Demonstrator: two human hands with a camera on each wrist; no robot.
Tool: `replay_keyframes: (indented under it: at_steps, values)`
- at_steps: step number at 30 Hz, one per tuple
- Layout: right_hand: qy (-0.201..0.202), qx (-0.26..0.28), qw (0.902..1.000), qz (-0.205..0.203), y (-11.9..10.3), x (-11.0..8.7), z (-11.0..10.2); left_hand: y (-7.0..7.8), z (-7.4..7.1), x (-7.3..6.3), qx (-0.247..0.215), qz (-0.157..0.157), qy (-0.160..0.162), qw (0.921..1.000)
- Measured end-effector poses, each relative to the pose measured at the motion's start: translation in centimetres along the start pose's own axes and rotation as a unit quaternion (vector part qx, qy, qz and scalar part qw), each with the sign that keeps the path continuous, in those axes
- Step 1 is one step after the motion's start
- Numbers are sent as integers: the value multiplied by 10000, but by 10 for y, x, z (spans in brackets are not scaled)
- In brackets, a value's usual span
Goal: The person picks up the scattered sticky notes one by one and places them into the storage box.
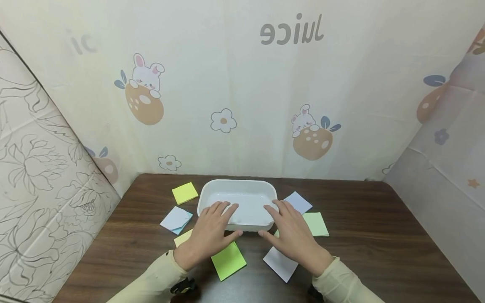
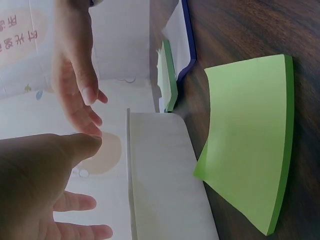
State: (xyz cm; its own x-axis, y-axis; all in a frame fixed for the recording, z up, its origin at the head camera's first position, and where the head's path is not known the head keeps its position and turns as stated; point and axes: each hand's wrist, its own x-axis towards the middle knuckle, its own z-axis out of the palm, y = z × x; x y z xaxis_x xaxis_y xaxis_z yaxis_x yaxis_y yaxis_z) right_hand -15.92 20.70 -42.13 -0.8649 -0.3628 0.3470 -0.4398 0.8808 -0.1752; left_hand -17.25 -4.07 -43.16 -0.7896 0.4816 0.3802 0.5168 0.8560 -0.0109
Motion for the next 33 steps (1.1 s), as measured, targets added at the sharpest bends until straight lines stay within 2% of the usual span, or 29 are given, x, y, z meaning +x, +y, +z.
replay_keyframes:
  at_steps: [10, 17, 26, 33]
  values:
    - [82, -5, 10000, 48, 8, -3, -3, 5, 0, 4, -127, 25, -57, 9999]
    - [123, -72, 9998, 121, 17, -5, -6, 11, -1, 7, -127, 121, 77, 9998]
    - [-45, -44, 9987, 500, 26, -5, -10, 17, 4, 11, -46, 220, 230, 9995]
    - [3, 2, 9990, 444, 34, -1, -10, 23, 5, 16, -77, 278, 174, 9994]
